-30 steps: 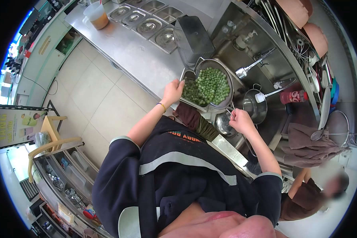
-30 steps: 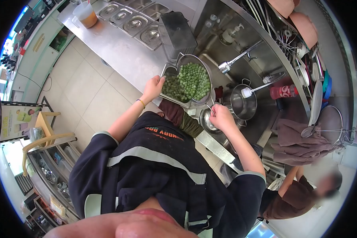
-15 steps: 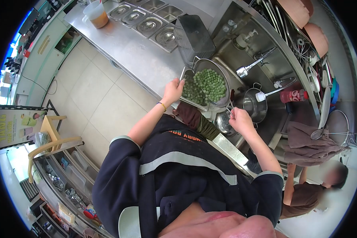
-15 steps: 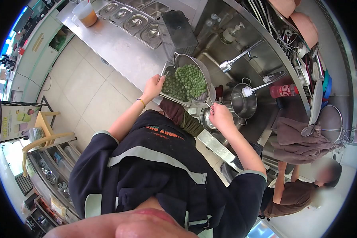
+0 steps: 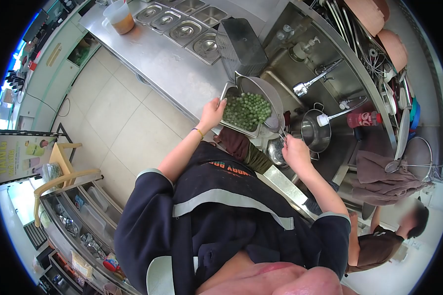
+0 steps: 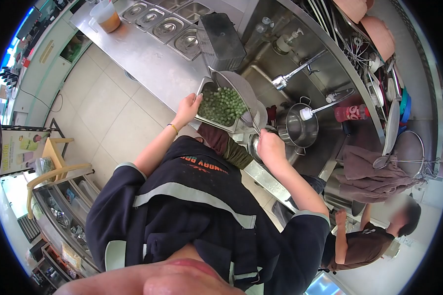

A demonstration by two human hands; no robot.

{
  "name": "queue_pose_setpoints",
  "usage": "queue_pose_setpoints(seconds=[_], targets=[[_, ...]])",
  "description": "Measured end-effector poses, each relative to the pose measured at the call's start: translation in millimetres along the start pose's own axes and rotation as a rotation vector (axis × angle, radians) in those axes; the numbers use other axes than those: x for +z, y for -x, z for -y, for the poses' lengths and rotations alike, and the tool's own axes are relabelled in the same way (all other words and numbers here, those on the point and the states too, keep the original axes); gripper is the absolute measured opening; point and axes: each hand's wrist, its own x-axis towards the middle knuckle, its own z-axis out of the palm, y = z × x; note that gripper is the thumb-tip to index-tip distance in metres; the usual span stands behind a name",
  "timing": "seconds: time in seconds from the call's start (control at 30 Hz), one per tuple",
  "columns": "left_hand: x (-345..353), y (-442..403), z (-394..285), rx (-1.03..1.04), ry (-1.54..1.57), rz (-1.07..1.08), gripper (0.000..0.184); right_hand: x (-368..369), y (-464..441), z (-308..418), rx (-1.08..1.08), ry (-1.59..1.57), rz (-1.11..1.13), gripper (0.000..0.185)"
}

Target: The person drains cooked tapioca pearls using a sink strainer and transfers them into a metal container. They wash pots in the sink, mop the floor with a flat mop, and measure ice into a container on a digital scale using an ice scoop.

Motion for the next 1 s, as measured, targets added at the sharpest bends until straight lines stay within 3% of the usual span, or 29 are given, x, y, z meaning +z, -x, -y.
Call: queue_pose_setpoints(seconds=[0.53, 0.73, 0.83, 1.0], targets=[[-6, 2, 3, -0.043, 0.016, 0.032, 0.041, 6, 0, 4, -0.013, 0.139, -0.041, 0.017], [-4, 1, 10, -0.031, 0.034, 0.025, 0.043, -9, 7, 0, 0.044, 0.024, -0.087, 0.018], [-4, 3, 9, -0.056, 0.133, 0.027, 0.042, -7, 13, -15, 0.115, -0.3, -0.094, 0.018], [-5, 2, 12, -0.079, 0.061, 0.025, 0.041, 0, 60, -41, 0.402, -1.092, 0.147, 0.019]])
